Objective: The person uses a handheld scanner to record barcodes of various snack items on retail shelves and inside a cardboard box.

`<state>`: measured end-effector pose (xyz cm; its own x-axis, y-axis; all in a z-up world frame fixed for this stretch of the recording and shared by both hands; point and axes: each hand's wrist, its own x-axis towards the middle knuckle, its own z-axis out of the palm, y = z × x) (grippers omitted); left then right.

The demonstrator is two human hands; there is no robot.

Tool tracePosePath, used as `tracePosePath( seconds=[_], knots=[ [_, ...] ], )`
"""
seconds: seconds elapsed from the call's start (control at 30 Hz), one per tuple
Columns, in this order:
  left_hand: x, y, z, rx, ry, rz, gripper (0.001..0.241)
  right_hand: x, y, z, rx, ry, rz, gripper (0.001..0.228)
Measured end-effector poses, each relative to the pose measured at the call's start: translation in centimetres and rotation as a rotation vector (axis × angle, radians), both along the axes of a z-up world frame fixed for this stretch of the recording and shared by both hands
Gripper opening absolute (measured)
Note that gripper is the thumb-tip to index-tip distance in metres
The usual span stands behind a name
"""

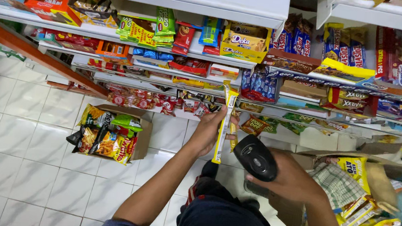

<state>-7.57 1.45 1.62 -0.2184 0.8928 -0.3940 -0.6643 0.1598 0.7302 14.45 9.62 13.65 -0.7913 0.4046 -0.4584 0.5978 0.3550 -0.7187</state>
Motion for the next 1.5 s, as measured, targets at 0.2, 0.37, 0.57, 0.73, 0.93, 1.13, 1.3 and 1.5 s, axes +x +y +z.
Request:
tracePosePath(
  seconds=[0.2, 0.37, 0.57, 0.73, 0.93, 1.13, 1.3, 1.5],
  knots=[
    [0.4, -0.2, -0.1, -0.041, 0.022, -0.032, 0.056, -1.8, 1.1, 0.3, 0.037, -0.052, 0.118, 0.054],
    [0.9, -0.4, -0.5, -0.066, 0.054, -0.044, 0.058, -2.4, 1.4, -0.3, 0.025, 0.026, 0.177, 0.049],
    [0.9, -0.5, -1.3, -0.030, 0.072, -0.038, 0.062, -2.6, 1.4, -1.3, 0.006, -0.028, 0.180, 0.047],
    [0.8, -0.6, -0.9, -0.048, 0.043, -0.018, 0.059, -1.8, 1.2, -3.0, -0.092, 0.037, -0.033, 0.044],
    [1.4, 0.2, -0.2, 0.097, -0.096, 0.187, 0.058, -0.9, -0.5, -8.8, -0.128, 0.287, -0.390, 0.039],
    [3.4, 2.7, 1.4, 0.157, -0.073, 0.267, 0.057, -2.2, -2.9, -10.8, -0.100, 0.462, -0.874, 0.034],
    [4.8, 5.4, 4.6, 0.300, 0.202, 0.065, 0.057, -1.5, -1.9, -9.0, 0.036, 0.732, -1.117, 0.032],
    [5.2, 9.9, 10.7, 0.478, 0.315, -0.140, 0.061, -0.2, 0.3, -3.8, 0.284, 0.838, -1.152, 0.032]
  ],
)
